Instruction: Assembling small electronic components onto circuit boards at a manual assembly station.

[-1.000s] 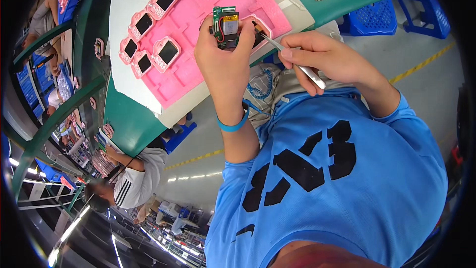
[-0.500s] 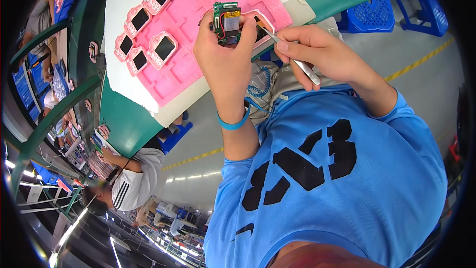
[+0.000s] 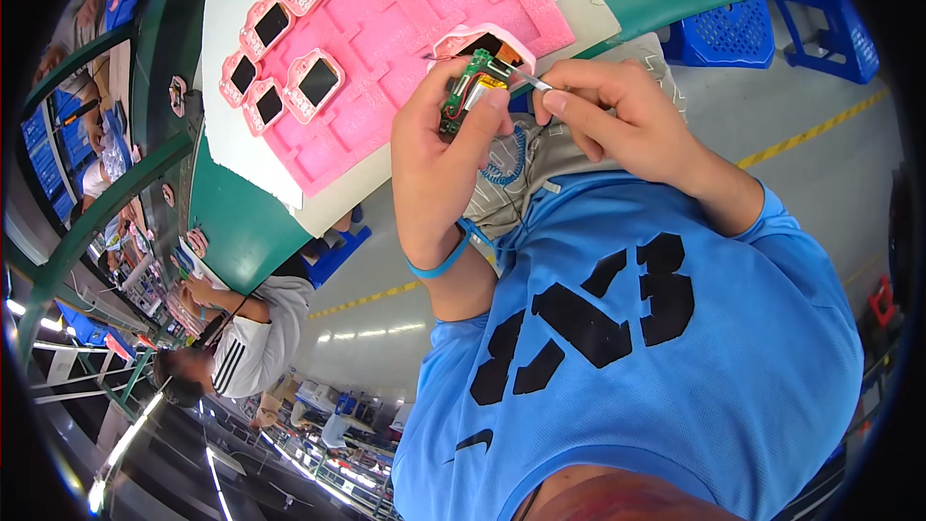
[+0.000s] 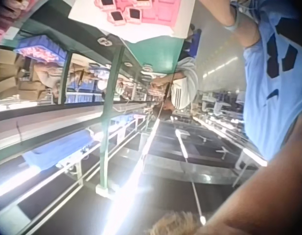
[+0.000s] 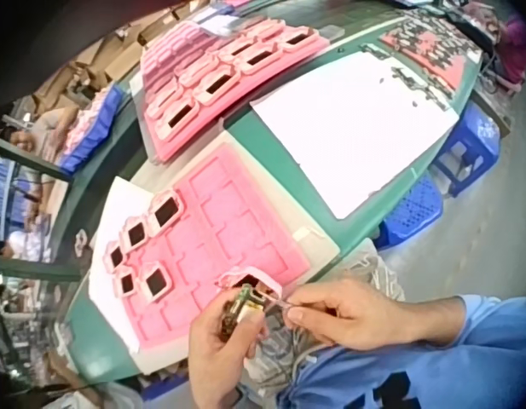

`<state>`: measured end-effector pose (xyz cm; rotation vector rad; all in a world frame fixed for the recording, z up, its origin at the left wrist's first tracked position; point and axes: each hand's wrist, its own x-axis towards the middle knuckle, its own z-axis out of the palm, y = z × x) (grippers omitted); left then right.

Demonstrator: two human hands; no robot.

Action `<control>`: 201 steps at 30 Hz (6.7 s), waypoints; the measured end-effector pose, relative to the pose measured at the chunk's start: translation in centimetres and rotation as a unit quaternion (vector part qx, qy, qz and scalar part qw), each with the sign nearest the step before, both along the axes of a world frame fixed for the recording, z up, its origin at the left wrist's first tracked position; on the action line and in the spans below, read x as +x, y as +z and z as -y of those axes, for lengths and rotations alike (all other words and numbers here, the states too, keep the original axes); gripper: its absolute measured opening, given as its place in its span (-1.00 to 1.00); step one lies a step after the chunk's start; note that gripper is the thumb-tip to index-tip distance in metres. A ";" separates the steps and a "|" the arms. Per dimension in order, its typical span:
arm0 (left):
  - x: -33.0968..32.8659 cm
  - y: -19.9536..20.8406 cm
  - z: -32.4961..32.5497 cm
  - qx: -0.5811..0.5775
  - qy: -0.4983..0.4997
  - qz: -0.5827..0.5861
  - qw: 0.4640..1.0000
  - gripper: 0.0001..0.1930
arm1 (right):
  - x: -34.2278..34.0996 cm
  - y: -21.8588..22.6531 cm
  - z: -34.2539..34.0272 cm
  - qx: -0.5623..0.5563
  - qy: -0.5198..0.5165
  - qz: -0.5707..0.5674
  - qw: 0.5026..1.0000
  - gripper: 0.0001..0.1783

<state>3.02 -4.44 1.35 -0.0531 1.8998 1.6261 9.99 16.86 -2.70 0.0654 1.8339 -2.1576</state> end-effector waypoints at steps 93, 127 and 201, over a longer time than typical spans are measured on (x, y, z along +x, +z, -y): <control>0.0 -0.9 3.3 0.020 0.141 -0.285 0.948 -0.19 | -6.8 0.0 -5.8 0.400 0.044 -0.182 0.897 -0.50; -4.4 -1.1 10.6 -0.398 -0.012 -0.549 0.735 -0.64 | -11.9 4.2 -31.2 0.358 -0.291 -0.115 0.880 -0.63; -5.4 -1.8 1.2 -0.068 0.033 -0.206 0.976 -0.82 | -4.1 1.1 2.4 -0.118 0.067 0.103 0.985 -0.71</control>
